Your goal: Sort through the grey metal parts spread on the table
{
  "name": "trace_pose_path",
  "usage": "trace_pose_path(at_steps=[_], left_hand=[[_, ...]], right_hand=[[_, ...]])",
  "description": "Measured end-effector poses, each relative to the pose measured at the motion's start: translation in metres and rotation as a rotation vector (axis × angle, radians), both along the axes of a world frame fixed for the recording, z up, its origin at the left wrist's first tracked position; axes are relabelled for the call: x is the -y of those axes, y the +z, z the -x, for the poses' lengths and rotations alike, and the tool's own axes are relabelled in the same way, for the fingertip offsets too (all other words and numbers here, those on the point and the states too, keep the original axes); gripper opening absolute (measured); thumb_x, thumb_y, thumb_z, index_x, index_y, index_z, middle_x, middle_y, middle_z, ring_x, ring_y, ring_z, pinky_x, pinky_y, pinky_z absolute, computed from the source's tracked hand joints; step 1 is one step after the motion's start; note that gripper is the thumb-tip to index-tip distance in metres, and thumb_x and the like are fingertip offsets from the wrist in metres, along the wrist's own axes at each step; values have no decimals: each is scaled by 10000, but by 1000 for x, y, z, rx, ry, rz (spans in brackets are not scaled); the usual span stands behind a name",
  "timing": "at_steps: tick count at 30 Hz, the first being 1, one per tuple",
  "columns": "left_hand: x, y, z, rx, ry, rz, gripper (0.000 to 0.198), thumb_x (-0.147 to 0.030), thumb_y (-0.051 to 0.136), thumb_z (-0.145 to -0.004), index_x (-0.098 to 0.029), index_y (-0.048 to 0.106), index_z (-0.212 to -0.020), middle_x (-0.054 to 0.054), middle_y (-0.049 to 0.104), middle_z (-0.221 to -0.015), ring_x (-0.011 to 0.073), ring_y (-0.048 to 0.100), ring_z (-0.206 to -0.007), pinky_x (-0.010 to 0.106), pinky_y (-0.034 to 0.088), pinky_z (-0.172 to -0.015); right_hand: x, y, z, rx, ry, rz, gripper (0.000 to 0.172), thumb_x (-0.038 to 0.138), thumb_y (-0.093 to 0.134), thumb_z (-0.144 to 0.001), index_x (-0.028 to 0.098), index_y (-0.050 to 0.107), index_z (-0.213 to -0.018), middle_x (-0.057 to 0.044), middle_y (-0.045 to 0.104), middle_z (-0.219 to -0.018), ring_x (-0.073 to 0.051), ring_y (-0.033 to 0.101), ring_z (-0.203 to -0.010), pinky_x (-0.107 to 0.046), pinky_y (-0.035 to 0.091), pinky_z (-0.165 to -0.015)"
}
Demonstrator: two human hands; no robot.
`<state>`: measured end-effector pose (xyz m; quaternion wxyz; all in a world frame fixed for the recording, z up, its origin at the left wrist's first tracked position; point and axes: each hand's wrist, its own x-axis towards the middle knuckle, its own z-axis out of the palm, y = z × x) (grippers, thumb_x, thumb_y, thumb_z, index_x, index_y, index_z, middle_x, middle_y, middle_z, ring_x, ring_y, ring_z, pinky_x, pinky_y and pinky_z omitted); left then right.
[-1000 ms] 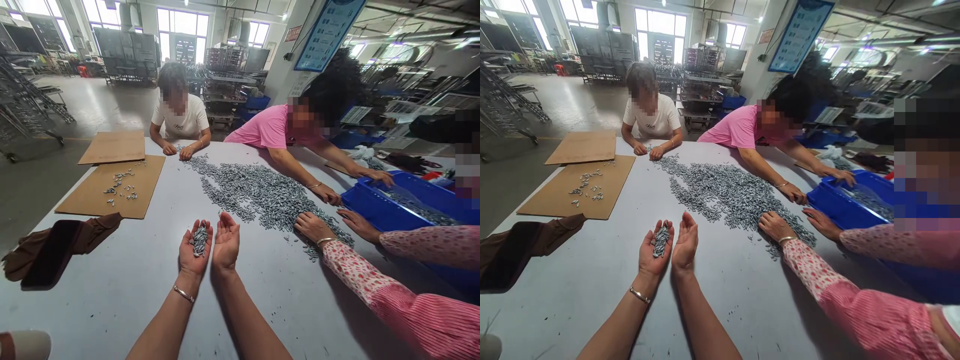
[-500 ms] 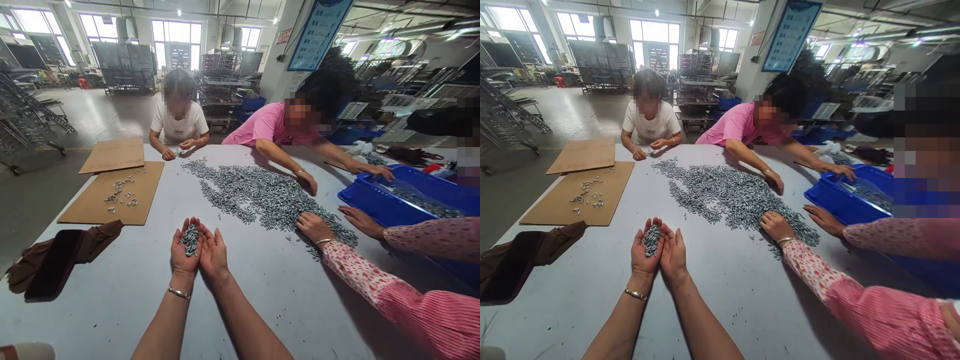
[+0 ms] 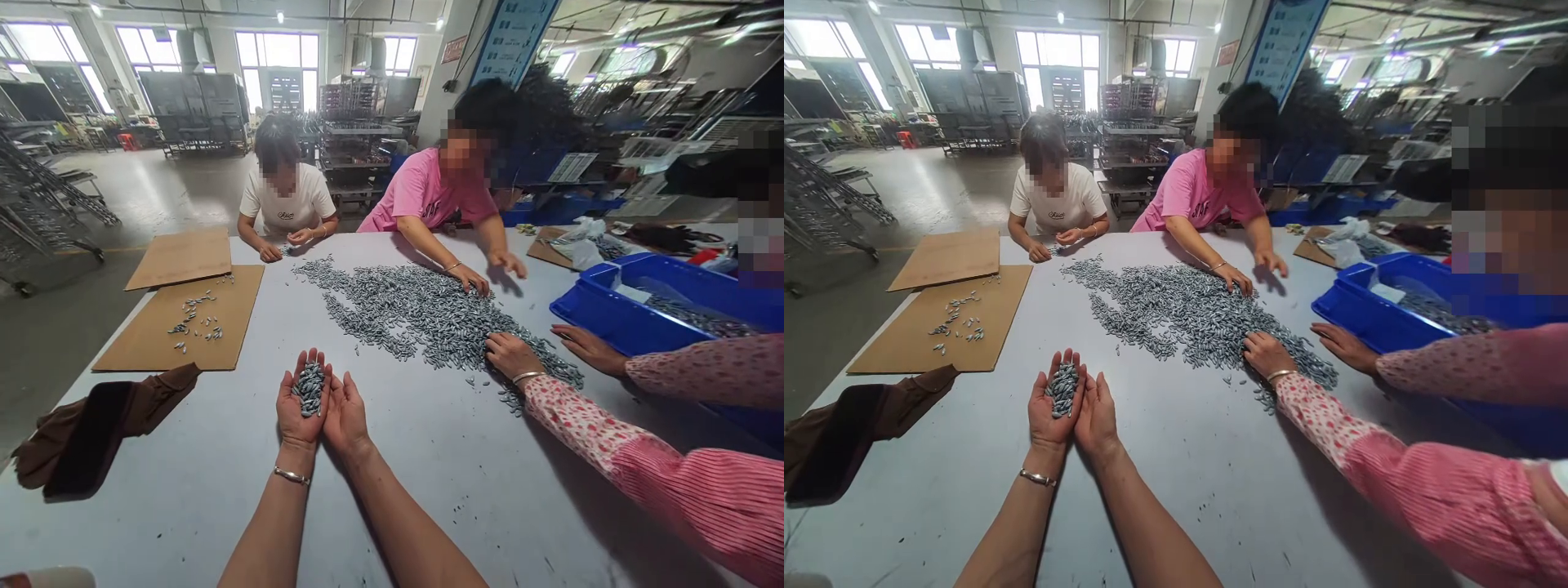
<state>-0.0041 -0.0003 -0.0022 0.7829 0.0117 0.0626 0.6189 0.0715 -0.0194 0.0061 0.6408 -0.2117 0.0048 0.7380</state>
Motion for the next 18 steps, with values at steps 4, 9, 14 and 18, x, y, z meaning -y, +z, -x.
trace_pose_path(at_steps=[4, 9, 14, 18], left_hand=[[1, 5, -1, -26, 6, 22, 391, -305, 401, -964, -188, 610, -1273, 85, 585, -1377, 230, 428, -1370, 443, 338, -1146], [2, 12, -1, -78, 20, 48, 377, -317, 408, -958, -193, 639, -1229, 83, 610, -1345, 227, 456, -1349, 437, 368, -1123], [2, 16, -2, -147, 57, 80, 367, -335, 444, -938, -159, 672, -1165, 110, 618, -1329, 231, 487, -1320, 401, 410, -1077], [1, 17, -4, -208, 86, 85, 366, -365, 467, -921, -152, 697, -1110, 121, 626, -1312, 242, 496, -1309, 397, 419, -1059]], right_hand=[[-1, -2, 0, -6, -18, 14, 381, 416, 416, -969, 154, 668, -1083, -57, 738, -1089, -159, 665, -1079, -346, 462, -1063], [-1, -2, 0, -21, -35, 29, 372, 395, 409, -978, 148, 675, -1059, -48, 740, -1075, -134, 670, -1056, -295, 457, -1058], [-2, -4, 1, 23, -52, 60, 365, 392, 404, -980, 166, 690, -1005, -32, 750, -1008, -122, 679, -1002, -281, 449, -1055], [-4, -7, 1, 75, -71, 68, 347, 387, 416, -972, 182, 694, -1012, -30, 746, -1037, -134, 672, -1017, -312, 436, -1071]])
